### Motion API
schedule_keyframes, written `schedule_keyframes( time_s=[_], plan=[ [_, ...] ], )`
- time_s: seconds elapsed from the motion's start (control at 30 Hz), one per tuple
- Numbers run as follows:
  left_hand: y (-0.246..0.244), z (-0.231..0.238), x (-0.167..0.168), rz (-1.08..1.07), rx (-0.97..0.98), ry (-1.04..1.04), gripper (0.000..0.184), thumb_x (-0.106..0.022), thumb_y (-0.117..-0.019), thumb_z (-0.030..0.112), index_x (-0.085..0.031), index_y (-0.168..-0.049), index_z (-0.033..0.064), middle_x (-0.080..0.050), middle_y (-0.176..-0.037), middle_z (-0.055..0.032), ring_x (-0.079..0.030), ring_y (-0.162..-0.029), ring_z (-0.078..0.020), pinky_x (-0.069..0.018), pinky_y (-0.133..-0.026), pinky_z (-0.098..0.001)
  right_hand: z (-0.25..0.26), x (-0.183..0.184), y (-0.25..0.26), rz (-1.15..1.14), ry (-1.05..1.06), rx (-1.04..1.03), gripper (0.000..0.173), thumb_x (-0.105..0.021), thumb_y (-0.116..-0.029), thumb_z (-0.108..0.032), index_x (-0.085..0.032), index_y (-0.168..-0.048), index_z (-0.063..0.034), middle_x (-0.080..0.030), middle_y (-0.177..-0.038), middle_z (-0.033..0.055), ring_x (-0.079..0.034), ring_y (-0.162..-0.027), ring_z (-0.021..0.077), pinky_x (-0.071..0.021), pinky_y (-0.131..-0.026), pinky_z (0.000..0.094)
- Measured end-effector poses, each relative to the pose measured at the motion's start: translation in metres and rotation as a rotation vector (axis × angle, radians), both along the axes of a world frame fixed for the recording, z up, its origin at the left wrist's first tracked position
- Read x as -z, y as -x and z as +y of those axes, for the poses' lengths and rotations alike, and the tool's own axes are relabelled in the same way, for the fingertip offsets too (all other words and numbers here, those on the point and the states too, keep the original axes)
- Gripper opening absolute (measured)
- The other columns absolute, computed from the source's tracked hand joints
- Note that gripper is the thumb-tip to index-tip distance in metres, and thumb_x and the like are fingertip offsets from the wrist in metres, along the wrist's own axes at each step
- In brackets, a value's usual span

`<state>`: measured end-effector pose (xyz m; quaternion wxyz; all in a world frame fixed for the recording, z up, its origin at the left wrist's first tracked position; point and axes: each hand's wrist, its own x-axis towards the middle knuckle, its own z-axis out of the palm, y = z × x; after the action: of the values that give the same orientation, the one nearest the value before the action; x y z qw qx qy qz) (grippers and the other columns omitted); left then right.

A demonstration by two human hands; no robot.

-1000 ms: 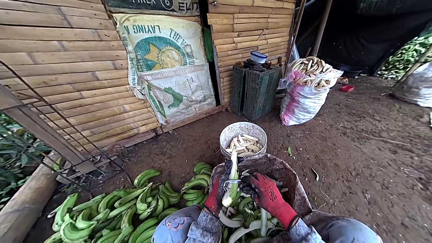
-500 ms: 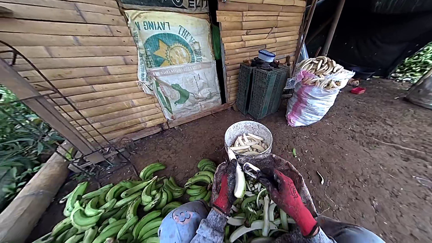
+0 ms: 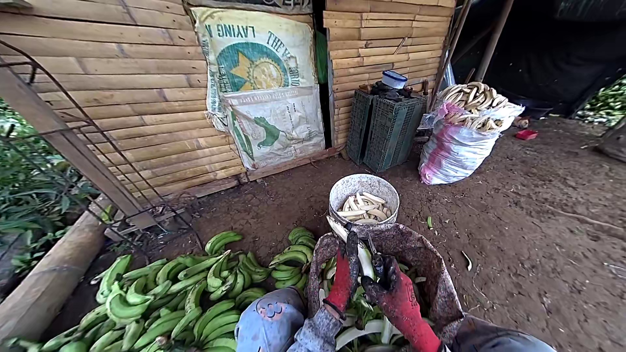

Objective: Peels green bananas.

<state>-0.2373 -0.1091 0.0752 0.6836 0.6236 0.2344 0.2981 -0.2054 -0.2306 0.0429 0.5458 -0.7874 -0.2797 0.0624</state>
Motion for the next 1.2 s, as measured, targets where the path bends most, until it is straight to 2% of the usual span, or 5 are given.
schedule_keyframes(
  time_s=[0.3,0.53,0.8,0.93,1.2],
  plan=[
    [-0.001,0.006,0.003,-0.070,-0.141,0.123,0.038,-0.033,-0.1120,0.017,-0.050,-0.137,-0.0063,-0.060,-0.123,-0.0157,-0.059,-0.104,-0.0094,-0.0484,-0.093,-0.0237,-0.022,-0.004,-0.026,-0.313,0.145,-0.079,0.047,-0.049,-0.1033,-0.040,-0.064,-0.132,-0.0059,-0.071,-0.116,0.0111,-0.071,-0.102,0.0208,-0.0577,-0.089,0.0418],
    [-0.014,0.023,0.021,-0.290,-0.077,0.529,0.047,-0.017,-0.1125,0.041,-0.049,-0.117,0.0070,-0.060,-0.080,-0.0043,-0.063,-0.066,-0.0143,-0.0571,-0.059,-0.0305,-0.020,0.010,-0.015,-0.731,0.169,-0.053,0.035,-0.064,-0.0879,-0.034,-0.076,-0.110,-0.0105,-0.074,-0.096,0.0125,-0.074,-0.081,0.0299,-0.0598,-0.064,0.0454],
    [0.005,0.007,-0.005,-0.065,-0.011,-0.015,0.043,-0.022,-0.1128,0.017,-0.045,-0.139,-0.0084,-0.057,-0.114,-0.0102,-0.056,-0.098,-0.0024,-0.0463,-0.090,-0.0177,-0.012,-0.004,-0.023,-0.574,0.285,0.039,0.040,-0.070,-0.0813,-0.014,-0.071,-0.118,0.0024,-0.071,-0.107,0.0266,-0.072,-0.093,0.0442,-0.0578,-0.073,0.0565],
    [0.006,0.011,0.000,0.084,-0.062,-0.114,0.040,-0.030,-0.1110,0.009,-0.043,-0.141,-0.0138,-0.056,-0.131,-0.0248,-0.055,-0.115,-0.0162,-0.0424,-0.103,-0.0267,-0.009,-0.001,-0.021,-0.625,0.309,0.028,0.040,-0.071,-0.0794,-0.014,-0.073,-0.117,0.0006,-0.071,-0.105,0.0261,-0.072,-0.094,0.0449,-0.0578,-0.074,0.0566],
    [0.011,0.014,0.027,0.210,0.326,-0.354,0.048,-0.030,-0.1118,0.020,-0.042,-0.147,-0.0099,-0.051,-0.145,-0.0257,-0.051,-0.134,-0.0221,-0.0364,-0.117,-0.0337,0.002,-0.017,-0.061,-0.242,0.463,0.096,0.043,-0.058,-0.0982,-0.015,-0.059,-0.139,-0.0005,-0.064,-0.128,0.0258,-0.066,-0.115,0.0415,-0.0522,-0.096,0.0555]
  ],
)
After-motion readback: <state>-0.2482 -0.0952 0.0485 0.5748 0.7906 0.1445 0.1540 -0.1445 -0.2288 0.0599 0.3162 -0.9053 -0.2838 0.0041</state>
